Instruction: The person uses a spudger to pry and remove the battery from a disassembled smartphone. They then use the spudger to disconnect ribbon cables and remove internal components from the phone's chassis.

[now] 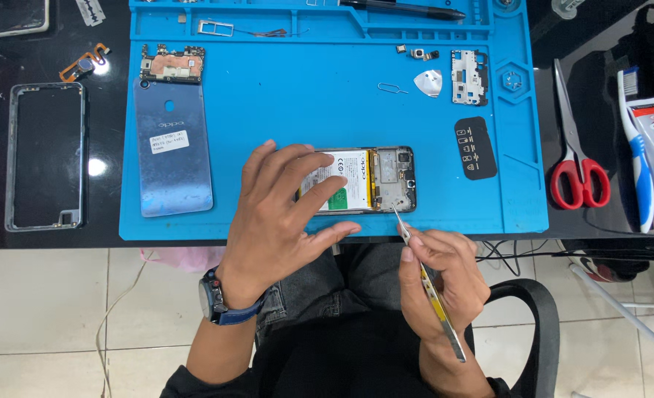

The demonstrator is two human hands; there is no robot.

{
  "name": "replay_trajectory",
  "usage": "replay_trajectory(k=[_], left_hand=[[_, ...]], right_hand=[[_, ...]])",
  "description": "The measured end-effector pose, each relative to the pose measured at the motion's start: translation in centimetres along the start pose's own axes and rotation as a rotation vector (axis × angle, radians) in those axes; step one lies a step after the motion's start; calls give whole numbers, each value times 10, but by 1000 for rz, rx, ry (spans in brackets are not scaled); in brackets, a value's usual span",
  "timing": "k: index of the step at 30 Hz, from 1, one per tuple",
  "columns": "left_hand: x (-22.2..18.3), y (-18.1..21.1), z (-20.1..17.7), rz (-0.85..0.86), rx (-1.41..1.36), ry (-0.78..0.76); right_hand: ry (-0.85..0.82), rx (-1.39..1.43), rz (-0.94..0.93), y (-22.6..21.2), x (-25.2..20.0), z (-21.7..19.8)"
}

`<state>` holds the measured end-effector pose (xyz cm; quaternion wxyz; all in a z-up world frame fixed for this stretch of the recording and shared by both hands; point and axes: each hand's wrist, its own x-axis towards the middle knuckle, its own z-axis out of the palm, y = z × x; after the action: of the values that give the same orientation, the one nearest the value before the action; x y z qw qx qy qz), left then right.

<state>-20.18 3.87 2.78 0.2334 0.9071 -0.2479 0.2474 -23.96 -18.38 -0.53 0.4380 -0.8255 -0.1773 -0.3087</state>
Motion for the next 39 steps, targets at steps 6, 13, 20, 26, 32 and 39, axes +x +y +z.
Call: replay_trajectory(k=[6,13,20,26,32,39], left_hand=[[9,25,12,-14,-69,5],[11,33,19,-8,-48,25],[9,32,21,-35,-76,-11],[12,31,21,-21,-93,-17],[10,30,23,-45,-98,-59],[20,31,22,-86,-130,-87]], right_hand=[[-39,58,-13,-2,3,3],[-14,139,18,2,4,3],[18,198,69,6,1,5],[4,219,76,6,3,4],[1,244,85,9,2,3],[-17,241,105,9,1,0]])
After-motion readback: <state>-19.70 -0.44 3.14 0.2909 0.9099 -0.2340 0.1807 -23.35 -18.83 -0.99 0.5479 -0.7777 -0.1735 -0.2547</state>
